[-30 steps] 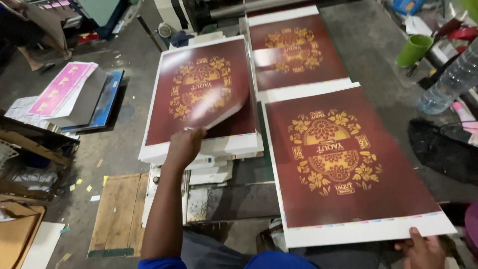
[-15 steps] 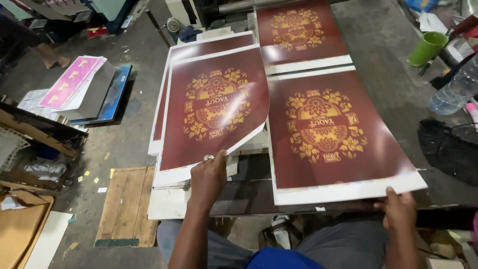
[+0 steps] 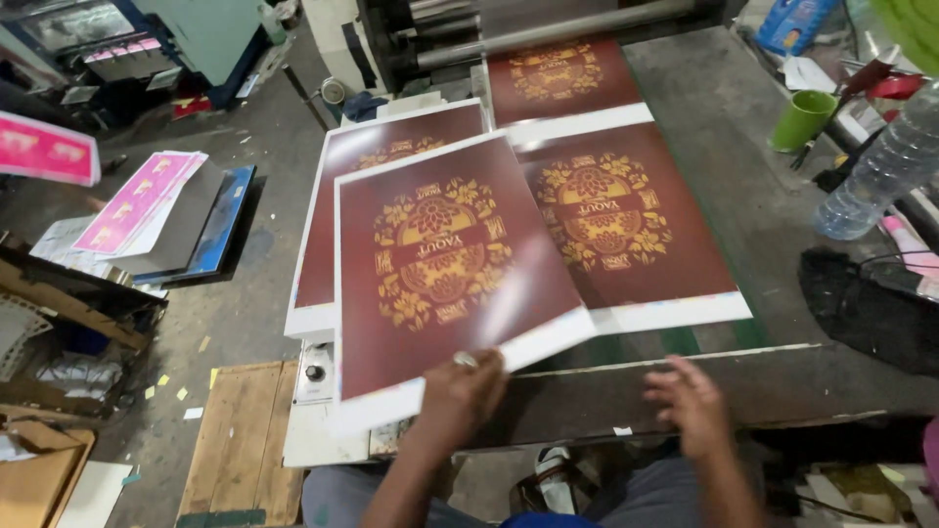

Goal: The person repeatedly picks up printed sheets from a machine output tray and stacks them on a pile to their left. They handle the sheets by hand, aligning them as they place them down.

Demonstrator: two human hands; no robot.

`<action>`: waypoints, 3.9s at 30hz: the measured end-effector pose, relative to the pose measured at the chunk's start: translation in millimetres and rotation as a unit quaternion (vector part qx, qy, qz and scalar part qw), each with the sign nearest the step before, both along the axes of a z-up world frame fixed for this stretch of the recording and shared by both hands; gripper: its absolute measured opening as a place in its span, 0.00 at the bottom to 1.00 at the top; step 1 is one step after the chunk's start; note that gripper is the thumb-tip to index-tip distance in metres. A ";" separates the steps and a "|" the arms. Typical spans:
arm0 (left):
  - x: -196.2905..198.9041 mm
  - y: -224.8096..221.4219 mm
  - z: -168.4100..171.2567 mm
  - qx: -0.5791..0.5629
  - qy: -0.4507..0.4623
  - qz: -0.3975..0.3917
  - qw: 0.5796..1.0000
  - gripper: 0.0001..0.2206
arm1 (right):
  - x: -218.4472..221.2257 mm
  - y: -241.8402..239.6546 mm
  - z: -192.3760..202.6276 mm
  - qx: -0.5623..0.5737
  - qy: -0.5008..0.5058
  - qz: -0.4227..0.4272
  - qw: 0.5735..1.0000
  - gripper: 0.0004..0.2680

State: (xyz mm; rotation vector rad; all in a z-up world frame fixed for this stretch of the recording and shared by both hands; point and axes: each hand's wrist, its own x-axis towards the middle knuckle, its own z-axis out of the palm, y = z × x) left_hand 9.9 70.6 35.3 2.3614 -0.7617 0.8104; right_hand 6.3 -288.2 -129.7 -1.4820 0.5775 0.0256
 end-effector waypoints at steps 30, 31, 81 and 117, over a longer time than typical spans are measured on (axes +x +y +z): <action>165.7 113.6 -24.3 0.300 0.280 0.083 0.908 0.27 | -98.7 -168.2 -92.1 0.101 -0.023 -0.146 0.984 0.11; 165.9 121.0 -27.0 0.299 0.286 0.082 0.907 0.27 | -103.0 -172.8 -100.7 0.099 -0.018 -0.146 0.984 0.11; 157.0 103.0 -48.6 0.269 0.032 0.070 0.960 0.33 | -62.6 -121.2 -82.6 0.135 -0.096 -0.082 0.983 0.10; 6.1 32.2 34.5 0.043 -0.028 0.042 0.998 0.05 | -21.9 -86.4 -31.2 -0.011 -0.004 -0.083 0.996 0.21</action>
